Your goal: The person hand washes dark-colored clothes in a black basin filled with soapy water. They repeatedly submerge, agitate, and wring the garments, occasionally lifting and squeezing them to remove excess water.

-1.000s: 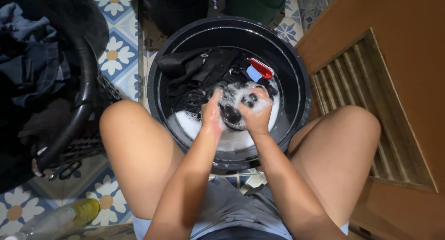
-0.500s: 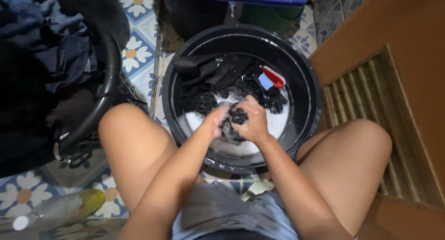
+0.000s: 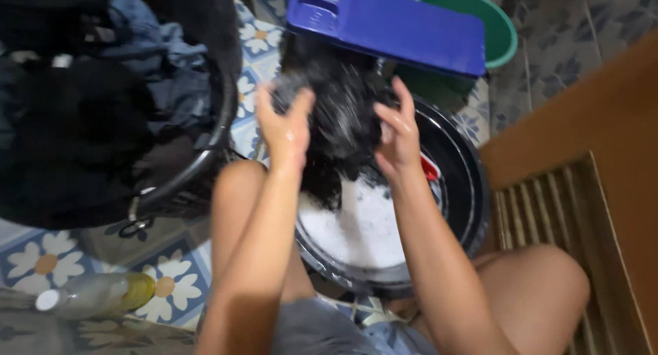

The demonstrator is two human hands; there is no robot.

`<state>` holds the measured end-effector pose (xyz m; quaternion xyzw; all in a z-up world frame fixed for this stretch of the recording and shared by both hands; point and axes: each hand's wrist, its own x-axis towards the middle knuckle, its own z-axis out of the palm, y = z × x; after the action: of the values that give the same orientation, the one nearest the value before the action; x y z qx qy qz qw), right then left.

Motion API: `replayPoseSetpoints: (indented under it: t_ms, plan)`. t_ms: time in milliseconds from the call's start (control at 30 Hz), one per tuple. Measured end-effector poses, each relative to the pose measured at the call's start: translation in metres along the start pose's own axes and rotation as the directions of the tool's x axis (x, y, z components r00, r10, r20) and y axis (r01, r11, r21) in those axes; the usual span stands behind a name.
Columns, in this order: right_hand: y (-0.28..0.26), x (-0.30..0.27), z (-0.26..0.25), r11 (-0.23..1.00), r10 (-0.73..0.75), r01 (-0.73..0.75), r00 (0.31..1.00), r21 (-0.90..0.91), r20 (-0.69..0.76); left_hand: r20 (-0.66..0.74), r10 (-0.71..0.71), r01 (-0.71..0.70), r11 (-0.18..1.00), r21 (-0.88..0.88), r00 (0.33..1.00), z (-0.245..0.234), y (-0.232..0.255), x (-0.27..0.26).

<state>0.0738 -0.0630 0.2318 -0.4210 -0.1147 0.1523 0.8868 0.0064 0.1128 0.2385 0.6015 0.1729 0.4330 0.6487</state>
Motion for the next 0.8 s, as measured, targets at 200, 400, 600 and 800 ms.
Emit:
replayPoseSetpoints:
  t_ms: [200,400,600,800]
  plan:
    - [0.048,0.088,0.129,0.484,-0.362,0.616,0.788,-0.621,0.499,-0.068,0.531,-0.461,0.785,0.414,0.844,-0.074,0.061,0.119]
    - [0.149,0.097,0.188,-0.152,0.306,0.739,0.667,-0.657,0.679,0.390,0.337,-0.446,0.107,0.888,0.857,-0.130,0.018,0.146]
    - [0.146,0.092,0.168,-0.127,0.504,0.803,0.557,-0.582,0.660,0.465,0.326,-0.423,-0.196,0.885,0.823,-0.108,-0.035,0.129]
    - [0.137,0.065,0.162,0.081,0.224,0.796,0.571,-0.599,0.790,0.438,-0.099,-0.428,0.106,0.897,0.894,-0.111,-0.003,0.149]
